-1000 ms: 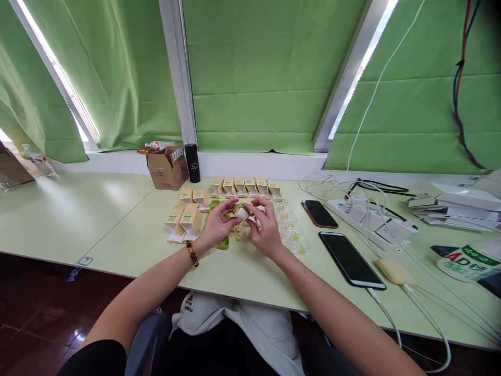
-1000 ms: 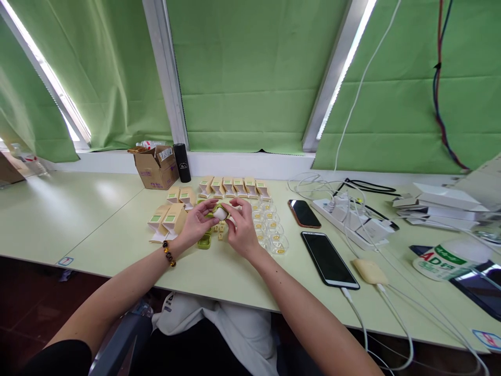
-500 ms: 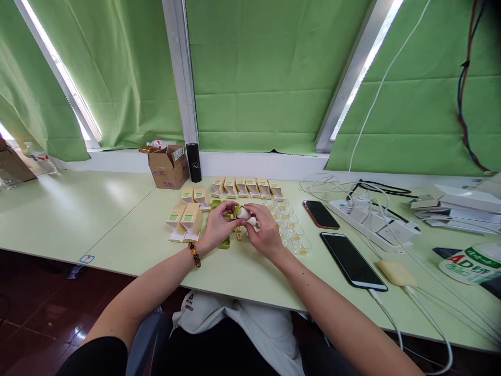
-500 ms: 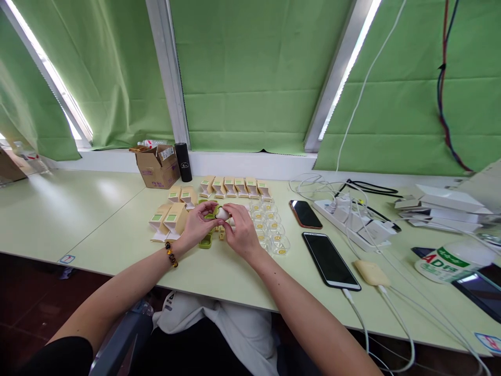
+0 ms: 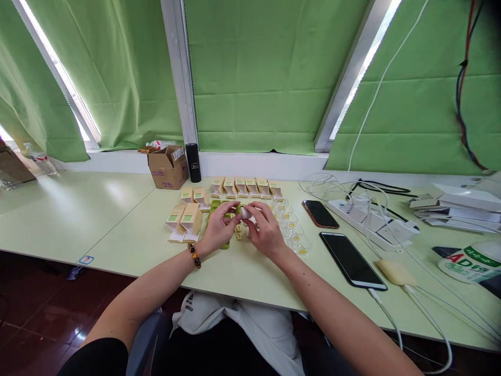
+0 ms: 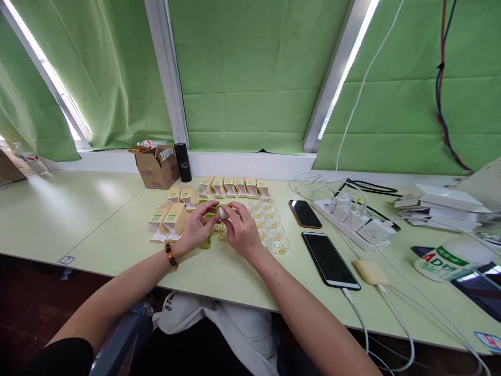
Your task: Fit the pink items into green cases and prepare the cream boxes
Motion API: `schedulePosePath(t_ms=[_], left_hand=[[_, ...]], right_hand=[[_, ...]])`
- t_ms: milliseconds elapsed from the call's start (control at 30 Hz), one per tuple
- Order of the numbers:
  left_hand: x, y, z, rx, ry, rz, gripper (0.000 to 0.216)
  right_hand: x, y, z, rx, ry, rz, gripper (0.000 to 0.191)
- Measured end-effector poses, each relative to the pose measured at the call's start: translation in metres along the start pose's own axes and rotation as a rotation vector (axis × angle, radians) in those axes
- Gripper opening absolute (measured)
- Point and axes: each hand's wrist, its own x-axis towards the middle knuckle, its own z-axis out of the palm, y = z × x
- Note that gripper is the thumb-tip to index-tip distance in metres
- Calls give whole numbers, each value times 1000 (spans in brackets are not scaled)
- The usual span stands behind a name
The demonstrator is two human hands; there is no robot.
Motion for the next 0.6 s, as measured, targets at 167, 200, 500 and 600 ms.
schedulePosePath(t_ms=[167,200,500,600], left_hand=[[-5,5,-1,113,30,89,38],[-7,7,-1,118,47,113,43],[-10,10,-5,123,105,199,52],[-10,9,-3,185,53,229,46]], right_hand=[[1,2,-1,5,77,-109,32],[1,2,-1,14,95,-125,31],[1,2,-6,-33,207,-153,36],[3,-1,-4,-89,133,-171,34]])
